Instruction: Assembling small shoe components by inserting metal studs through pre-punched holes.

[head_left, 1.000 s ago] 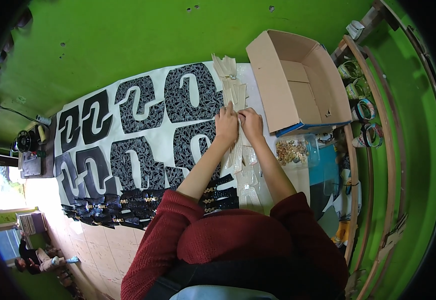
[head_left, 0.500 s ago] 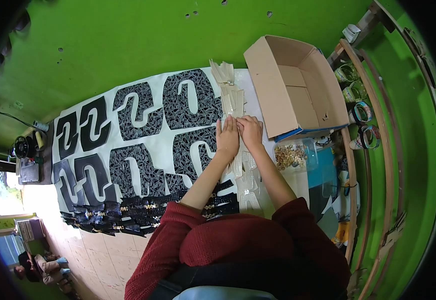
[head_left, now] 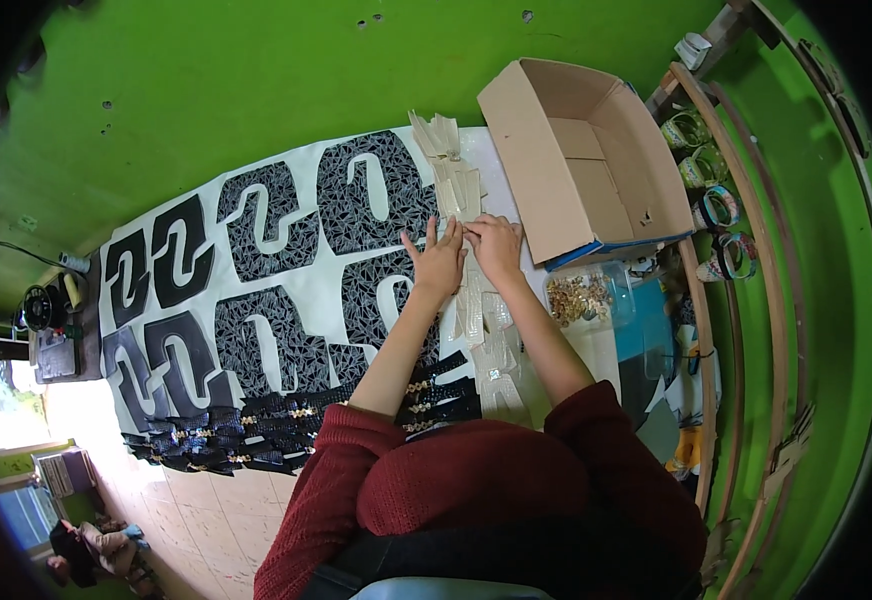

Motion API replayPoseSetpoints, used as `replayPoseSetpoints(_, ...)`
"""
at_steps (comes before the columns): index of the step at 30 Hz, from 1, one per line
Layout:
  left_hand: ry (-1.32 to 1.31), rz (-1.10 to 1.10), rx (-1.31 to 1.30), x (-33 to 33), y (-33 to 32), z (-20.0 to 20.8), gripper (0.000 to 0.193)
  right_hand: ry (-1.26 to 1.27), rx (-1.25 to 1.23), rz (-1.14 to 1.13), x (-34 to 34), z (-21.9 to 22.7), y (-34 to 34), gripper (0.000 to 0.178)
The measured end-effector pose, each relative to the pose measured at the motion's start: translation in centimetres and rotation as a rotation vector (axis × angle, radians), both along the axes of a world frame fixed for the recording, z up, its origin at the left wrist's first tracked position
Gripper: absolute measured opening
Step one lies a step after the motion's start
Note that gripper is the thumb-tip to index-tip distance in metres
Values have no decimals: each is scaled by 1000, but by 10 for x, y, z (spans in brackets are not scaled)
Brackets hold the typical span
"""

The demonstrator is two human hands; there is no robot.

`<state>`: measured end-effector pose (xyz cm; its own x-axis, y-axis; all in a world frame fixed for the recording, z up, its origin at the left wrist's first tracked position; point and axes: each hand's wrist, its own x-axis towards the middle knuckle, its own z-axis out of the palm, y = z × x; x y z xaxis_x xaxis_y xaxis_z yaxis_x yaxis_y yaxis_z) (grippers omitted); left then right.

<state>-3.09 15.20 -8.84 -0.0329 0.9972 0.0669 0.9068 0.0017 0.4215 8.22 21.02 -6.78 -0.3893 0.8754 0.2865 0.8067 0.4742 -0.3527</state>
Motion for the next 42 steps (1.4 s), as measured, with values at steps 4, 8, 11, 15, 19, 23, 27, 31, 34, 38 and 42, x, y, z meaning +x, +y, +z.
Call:
replayPoseSetpoints(4, 25, 48, 31, 2, -4, 0, 51, 43, 42, -5, 0, -8, -2, 15)
replayPoseSetpoints(8, 73, 148, 50, 5, -4, 8, 47, 104, -28, 40, 5, -12, 5, 13)
replayPoseSetpoints(11, 0, 160, 89, 5, -6, 14, 42, 172, -9, 105, 10, -13, 12, 12)
replayPoseSetpoints(15, -140, 216, 68, 8, -5, 20, 36, 264, -102, 190, 12, -13, 19, 17)
replayPoseSetpoints(19, -291, 297, 64, 11, -4, 25, 30, 356, -169, 167, 11, -7, 14, 18)
replayPoseSetpoints(23, -290, 352, 32, 9, -3, 20, 26, 369, -195, 99, 10, -11, 7, 16)
replayPoseSetpoints(27, -242, 348, 75, 9, 0, 10, 28, 372, -156, 76, 8, -12, 3, 16)
replayPoseSetpoints(31, -283, 379, 131, 11, 0, 6, 22, 266, -22, 50, 5, -5, -5, 14)
replayPoseSetpoints(34, -347, 382, 178, 15, -1, 11, 18, 290, -42, 29, 9, 2, -8, 15)
replayPoseSetpoints(38, -582, 368, 327, 21, -2, 17, 13, 465, -107, -22, 9, 7, -14, 18)
replayPoseSetpoints(42, -1442, 391, 243, 20, -2, 16, 15, 625, -146, -9, 1, 17, -22, 17)
